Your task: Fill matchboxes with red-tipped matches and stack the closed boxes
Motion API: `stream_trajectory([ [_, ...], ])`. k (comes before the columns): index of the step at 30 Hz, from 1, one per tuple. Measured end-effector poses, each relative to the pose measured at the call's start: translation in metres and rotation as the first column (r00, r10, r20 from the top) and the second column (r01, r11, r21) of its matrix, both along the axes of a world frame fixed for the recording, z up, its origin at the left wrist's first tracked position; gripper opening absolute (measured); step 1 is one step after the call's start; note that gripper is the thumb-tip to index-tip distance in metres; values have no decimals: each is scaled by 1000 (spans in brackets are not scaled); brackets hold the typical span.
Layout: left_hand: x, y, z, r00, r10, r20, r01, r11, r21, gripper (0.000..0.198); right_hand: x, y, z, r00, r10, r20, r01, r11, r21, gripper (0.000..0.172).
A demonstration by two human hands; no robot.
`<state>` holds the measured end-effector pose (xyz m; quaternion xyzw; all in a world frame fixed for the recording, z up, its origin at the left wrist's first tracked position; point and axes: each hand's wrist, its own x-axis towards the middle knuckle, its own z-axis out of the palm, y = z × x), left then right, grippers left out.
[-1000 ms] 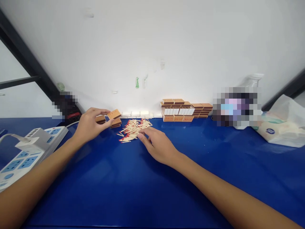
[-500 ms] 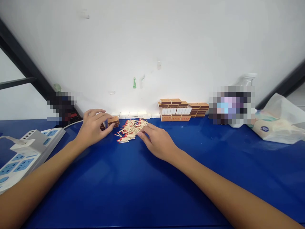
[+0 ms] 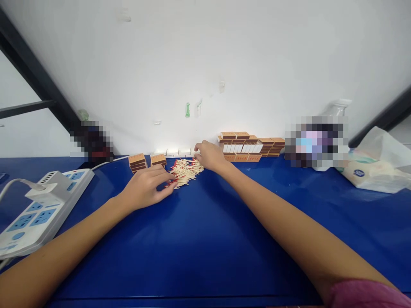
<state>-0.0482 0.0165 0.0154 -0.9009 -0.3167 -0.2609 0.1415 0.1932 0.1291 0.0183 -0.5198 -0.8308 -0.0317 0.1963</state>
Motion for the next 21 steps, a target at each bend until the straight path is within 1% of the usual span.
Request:
stream_trajectory([
  [3,-4,4,1,999,38,24,-38,999,10,25,-5,3,3,1000,-10,19,10,1000,6,17],
  [6,-3,5,0,995,89,45,-89,996,2,24,1,-12,12,999,8,31,-9,1000,29,17],
  [7,-2,4,0,992,110,59,-110,994,-5,24,5,-21,15,999,31,32,-32,999,37,16],
  [9,1,0,-1,986,144,87,-142,990,-24,27,12,-48,21,990,140,25,-141,990,28,13],
  [11,5,-6,0,985,143,92,-139,989,-47,37,15,-79,23,958,286,-34,-287,956,-64,9],
  [12,7,-9,1,989,126,81,-120,991,-66,43,15,-95,22,936,344,-76,-351,929,-114,8],
  [13,9,-12,2,993,100,62,-94,991,-91,46,14,-110,21,920,377,-108,-390,908,-152,8],
  [15,12,-18,4,999,36,18,-33,987,-157,44,11,-132,18,899,412,-148,-436,874,-213,12],
  [16,13,-21,4,1000,7,-2,-8,982,-191,41,9,-138,17,887,427,-176,-459,856,-237,13],
  [18,15,-23,6,999,-24,-46,11,968,-250,33,7,-139,16,864,440,-245,-495,832,-250,13],
  [19,16,-24,6,997,-32,-65,13,961,-275,30,7,-135,17,855,436,-280,-502,832,-236,13],
  [21,17,-25,7,995,-39,-87,9,946,-324,23,8,-121,18,853,397,-339,-474,862,-182,15],
])
